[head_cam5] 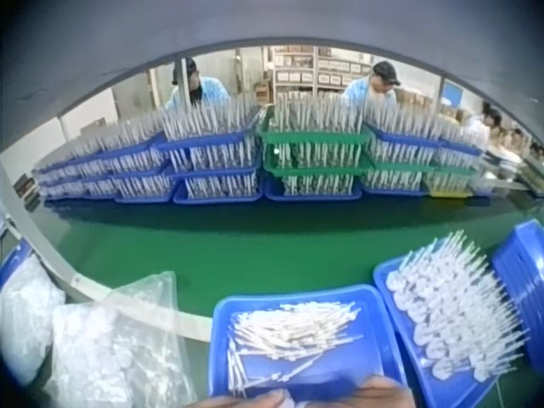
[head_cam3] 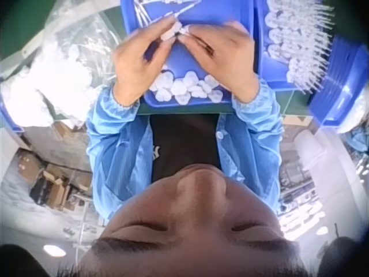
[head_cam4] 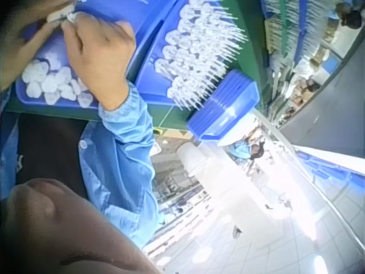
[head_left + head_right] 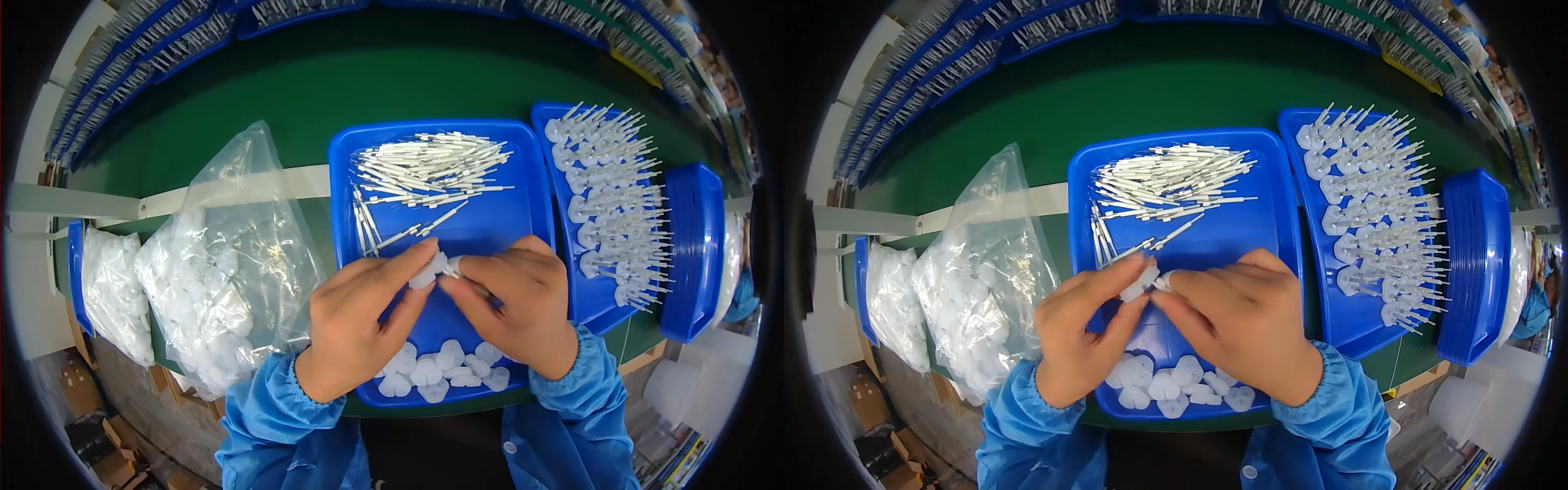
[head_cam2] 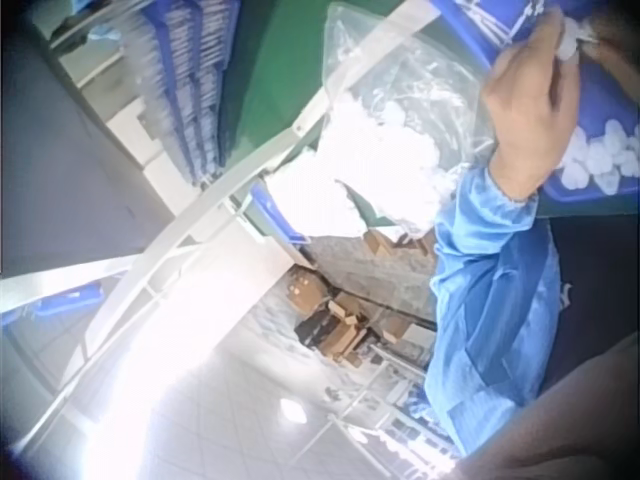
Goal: The person assembles medical supplies by inserting white plastic needles into white plastic caps. They pick up a cap and a needle from blue trays, fit the needle into the cap, and place the assembled unit into a separate blue tray. The process is repeated continuously throughout the video.
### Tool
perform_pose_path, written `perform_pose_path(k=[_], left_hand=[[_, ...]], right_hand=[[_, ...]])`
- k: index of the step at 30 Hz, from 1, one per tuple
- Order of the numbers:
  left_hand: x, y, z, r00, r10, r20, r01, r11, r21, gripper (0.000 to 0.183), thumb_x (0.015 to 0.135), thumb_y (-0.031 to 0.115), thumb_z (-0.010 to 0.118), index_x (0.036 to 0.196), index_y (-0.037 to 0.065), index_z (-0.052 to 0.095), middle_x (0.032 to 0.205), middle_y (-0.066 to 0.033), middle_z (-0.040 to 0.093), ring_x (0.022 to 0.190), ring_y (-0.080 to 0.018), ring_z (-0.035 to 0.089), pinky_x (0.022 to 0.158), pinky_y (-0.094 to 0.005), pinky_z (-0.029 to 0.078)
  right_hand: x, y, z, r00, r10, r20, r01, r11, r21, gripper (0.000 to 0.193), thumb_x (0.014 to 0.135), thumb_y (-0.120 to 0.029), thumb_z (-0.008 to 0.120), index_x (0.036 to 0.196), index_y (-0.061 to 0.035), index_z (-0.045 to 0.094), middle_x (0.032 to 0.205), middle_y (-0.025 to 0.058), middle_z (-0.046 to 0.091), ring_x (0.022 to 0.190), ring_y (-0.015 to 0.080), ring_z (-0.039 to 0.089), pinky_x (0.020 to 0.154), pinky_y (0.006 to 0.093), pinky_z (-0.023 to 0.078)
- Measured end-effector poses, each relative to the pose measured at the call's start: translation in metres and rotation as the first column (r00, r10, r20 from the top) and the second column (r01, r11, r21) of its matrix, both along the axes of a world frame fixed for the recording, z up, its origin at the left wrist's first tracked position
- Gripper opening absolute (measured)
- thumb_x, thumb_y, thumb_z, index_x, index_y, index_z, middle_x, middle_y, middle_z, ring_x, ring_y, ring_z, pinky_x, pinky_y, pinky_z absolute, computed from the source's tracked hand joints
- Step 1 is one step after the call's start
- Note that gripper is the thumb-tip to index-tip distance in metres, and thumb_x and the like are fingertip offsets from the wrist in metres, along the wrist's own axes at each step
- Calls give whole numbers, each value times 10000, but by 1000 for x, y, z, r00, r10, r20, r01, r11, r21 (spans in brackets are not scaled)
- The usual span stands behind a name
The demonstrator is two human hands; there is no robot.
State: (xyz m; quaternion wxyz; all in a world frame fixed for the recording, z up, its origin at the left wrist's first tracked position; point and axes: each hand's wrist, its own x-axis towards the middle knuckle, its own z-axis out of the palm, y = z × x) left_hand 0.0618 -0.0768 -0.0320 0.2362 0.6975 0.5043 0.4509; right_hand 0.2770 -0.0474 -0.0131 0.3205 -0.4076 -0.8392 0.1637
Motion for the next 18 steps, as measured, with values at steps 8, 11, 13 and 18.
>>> perform_pose_path(k=[8, 11, 13, 18], left_hand=[[-10, 5, -3, 989, -78, -130, 109, 961, 253, 280, 792, -49, 877, 1031, 42, 761, 1257, -159, 829, 1035, -297, 795, 857, -345, 659], [-10, 3, 0, 983, -78, -168, 119, 962, 245, 306, 810, -77, 887, 1022, 67, 718, 1288, -168, 825, 1099, -306, 790, 882, -353, 644], [-8, 4, 0, 983, -75, -167, 117, 960, 255, 301, 812, -77, 887, 1006, 72, 712, 1292, -169, 824, 1075, -310, 792, 875, -351, 642], [-8, 3, -3, 990, -98, -106, 120, 966, 227, 308, 808, -97, 881, 1001, 61, 700, 1297, -178, 820, 1093, -323, 798, 887, -355, 651]], right_hand=[[14, 1, -2, 989, 116, -90, -106, 989, 103, 452, 805, -186, 921, 1237, -98, 822, 1018, 28, 812, 827, 192, 761, 802, 347, 535], [12, -2, -6, 993, 120, -3, -117, 971, 208, 434, 822, -170, 899, 1246, -113, 825, 1084, 24, 801, 843, 190, 747, 824, 357, 547], [10, -4, -7, 995, 96, 2, -95, 978, 185, 404, 837, -154, 885, 1235, -118, 827, 1091, 21, 796, 837, 192, 742, 827, 358, 549], [11, -4, -9, 993, 90, -80, -83, 992, 93, 433, 805, -158, 900, 1227, -94, 824, 1073, 43, 794, 838, 220, 752, 794, 370, 560]])
